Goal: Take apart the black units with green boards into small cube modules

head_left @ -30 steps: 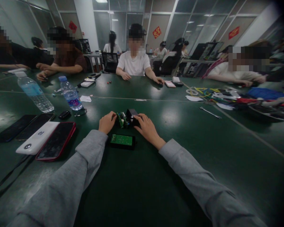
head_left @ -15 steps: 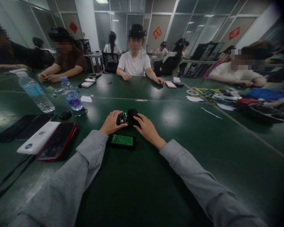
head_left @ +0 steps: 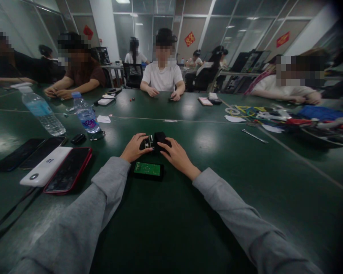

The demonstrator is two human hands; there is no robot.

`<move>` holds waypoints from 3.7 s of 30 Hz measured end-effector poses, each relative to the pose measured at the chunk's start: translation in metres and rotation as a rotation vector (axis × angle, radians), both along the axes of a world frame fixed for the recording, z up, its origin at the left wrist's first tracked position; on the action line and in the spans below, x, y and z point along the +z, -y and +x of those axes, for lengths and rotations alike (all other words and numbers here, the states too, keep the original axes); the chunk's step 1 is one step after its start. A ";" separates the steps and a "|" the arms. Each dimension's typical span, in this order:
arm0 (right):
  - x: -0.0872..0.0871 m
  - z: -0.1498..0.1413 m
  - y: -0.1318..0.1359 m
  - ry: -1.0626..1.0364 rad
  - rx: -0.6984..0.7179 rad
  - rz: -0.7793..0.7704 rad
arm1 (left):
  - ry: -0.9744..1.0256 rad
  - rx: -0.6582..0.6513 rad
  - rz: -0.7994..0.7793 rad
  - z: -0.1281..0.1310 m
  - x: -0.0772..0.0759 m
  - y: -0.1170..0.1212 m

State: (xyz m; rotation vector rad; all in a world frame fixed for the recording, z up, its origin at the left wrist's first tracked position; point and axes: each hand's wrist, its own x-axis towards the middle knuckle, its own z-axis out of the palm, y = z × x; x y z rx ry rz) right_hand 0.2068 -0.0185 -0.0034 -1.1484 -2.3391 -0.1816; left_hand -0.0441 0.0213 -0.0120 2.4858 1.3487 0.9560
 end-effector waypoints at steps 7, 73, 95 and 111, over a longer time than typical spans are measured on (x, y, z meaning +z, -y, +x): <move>0.001 0.000 0.002 -0.025 0.010 -0.011 | 0.058 0.009 -0.052 0.000 0.001 0.001; 0.006 -0.001 0.005 -0.038 0.129 0.032 | 0.064 0.343 -0.167 -0.007 -0.003 -0.007; 0.010 -0.007 0.017 -0.520 0.073 -0.110 | 0.130 0.360 -0.128 -0.011 -0.006 -0.010; 0.006 -0.023 0.076 -0.337 0.174 -0.295 | 0.487 0.395 0.194 -0.008 0.006 0.012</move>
